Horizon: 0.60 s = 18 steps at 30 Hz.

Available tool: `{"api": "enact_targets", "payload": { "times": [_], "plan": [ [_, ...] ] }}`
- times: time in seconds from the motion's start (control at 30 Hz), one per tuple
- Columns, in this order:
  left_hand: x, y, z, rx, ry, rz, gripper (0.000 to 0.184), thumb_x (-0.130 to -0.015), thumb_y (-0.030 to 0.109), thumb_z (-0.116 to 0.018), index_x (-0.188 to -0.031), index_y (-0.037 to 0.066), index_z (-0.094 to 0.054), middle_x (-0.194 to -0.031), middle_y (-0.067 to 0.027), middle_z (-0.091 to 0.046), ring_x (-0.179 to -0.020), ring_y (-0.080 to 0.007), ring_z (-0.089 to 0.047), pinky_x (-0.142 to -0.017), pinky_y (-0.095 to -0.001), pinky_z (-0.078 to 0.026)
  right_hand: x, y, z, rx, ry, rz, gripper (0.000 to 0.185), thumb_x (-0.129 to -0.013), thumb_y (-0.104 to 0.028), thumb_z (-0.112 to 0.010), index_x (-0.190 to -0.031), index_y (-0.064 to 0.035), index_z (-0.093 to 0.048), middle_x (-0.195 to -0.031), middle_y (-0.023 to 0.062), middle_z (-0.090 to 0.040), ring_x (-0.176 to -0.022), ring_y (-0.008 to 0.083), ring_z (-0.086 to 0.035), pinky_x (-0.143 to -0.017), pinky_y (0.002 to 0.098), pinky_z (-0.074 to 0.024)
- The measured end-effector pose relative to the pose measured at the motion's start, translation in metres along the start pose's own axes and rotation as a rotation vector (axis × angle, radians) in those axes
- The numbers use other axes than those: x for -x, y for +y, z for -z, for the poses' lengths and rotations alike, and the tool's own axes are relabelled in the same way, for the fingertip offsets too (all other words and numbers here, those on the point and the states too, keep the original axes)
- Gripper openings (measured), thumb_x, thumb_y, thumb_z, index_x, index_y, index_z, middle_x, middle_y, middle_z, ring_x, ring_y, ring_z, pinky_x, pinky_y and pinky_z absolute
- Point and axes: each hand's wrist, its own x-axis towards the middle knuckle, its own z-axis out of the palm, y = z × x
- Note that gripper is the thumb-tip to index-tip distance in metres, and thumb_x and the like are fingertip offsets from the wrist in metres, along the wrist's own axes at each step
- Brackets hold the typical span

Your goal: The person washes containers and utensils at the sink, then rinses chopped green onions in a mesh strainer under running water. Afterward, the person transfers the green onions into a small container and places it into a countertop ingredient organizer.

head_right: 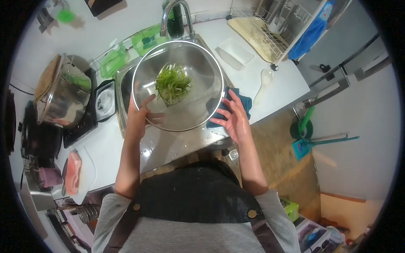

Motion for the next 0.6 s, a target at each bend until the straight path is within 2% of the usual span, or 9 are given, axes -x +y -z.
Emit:
{"api": "enact_targets", "payload": {
  "times": [0.1, 0.23, 0.33, 0.43, 0.47, 0.53, 0.6],
  "plan": [
    [0.0, -0.004, 0.002, 0.018, -0.048, 0.02, 0.09, -0.069, -0.009, -0.034, -0.148, 0.027, -0.009, -0.138, -0.0324, -0.033, -0.08, -0.0433, -0.066, -0.055, -0.0367, -0.061, 0.007, 0.002, -0.003, 0.045, 0.037, 0.022, 0.06, -0.096, -0.029, -0.048, -0.146, -0.0096, -0.02, -0.134, 0.0154, -0.035, -0.102, 0.0297, -0.057, -0.079, 0.0486, -0.0557],
    [0.0, -0.008, 0.002, 0.02, -0.061, 0.032, 0.09, -0.07, -0.009, -0.035, -0.148, 0.027, -0.01, -0.137, -0.0314, -0.037, -0.08, -0.0412, -0.067, -0.056, -0.036, -0.06, 0.008, 0.001, 0.001, 0.066, 0.009, 0.003, 0.061, -0.095, -0.03, -0.048, -0.145, -0.0095, -0.02, -0.137, 0.0194, -0.031, -0.104, 0.0327, -0.058, -0.074, 0.0456, -0.0573],
    [0.001, -0.009, 0.002, 0.021, -0.102, 0.035, 0.09, -0.071, -0.009, -0.035, -0.149, 0.028, -0.01, -0.136, -0.0303, -0.039, -0.079, -0.0386, -0.068, -0.056, -0.0366, -0.059, 0.004, -0.007, -0.003, 0.037, -0.047, -0.038, 0.065, -0.093, -0.026, -0.051, -0.147, -0.0127, -0.016, -0.139, 0.0223, -0.028, -0.105, 0.0365, -0.057, -0.071, 0.0475, -0.0579],
    [0.0, -0.007, -0.005, -0.005, -0.148, 0.077, 0.088, -0.072, -0.008, -0.036, -0.149, 0.028, -0.011, -0.135, -0.0288, -0.042, -0.078, -0.0373, -0.068, -0.056, -0.0371, -0.059, 0.0, -0.019, -0.011, 0.129, -0.098, -0.162, 0.075, -0.089, -0.019, -0.056, -0.148, -0.0167, -0.01, -0.141, 0.0237, -0.026, -0.106, 0.0416, -0.056, -0.071, 0.052, -0.0576],
    [-0.002, -0.006, -0.01, -0.019, -0.166, 0.098, 0.087, -0.073, -0.007, -0.038, -0.149, 0.028, -0.012, -0.133, -0.0274, -0.045, -0.078, -0.0363, -0.068, -0.057, -0.0368, -0.059, -0.006, -0.018, -0.004, 0.118, -0.095, -0.224, 0.084, -0.082, -0.007, -0.055, -0.148, -0.0202, -0.005, -0.143, 0.0244, -0.023, -0.107, 0.0449, -0.054, -0.072, 0.0557, -0.057],
    [-0.008, -0.003, -0.02, -0.047, -0.195, 0.14, 0.084, -0.076, -0.005, -0.041, -0.149, 0.027, -0.013, -0.131, -0.0245, -0.049, -0.08, -0.0344, -0.068, -0.061, -0.036, -0.058, -0.014, -0.021, 0.007, 0.101, -0.124, -0.211, 0.086, -0.079, -0.002, -0.051, -0.148, -0.0204, -0.005, -0.145, 0.0241, -0.02, -0.107, 0.0447, -0.055, -0.072, 0.0551, -0.0571],
    [-0.029, -0.016, -0.021, -0.214, -0.065, 0.082, 0.082, -0.08, 0.0, -0.05, -0.148, 0.027, -0.014, -0.125, -0.0189, -0.054, -0.079, -0.0264, -0.067, -0.06, -0.032, -0.054, -0.02, -0.026, 0.015, 0.064, -0.127, -0.209, 0.09, -0.073, 0.005, -0.044, -0.149, -0.0217, -0.004, -0.146, 0.0236, -0.018, -0.108, 0.0422, -0.054, -0.072, 0.0518, -0.0579]
  ]
}}
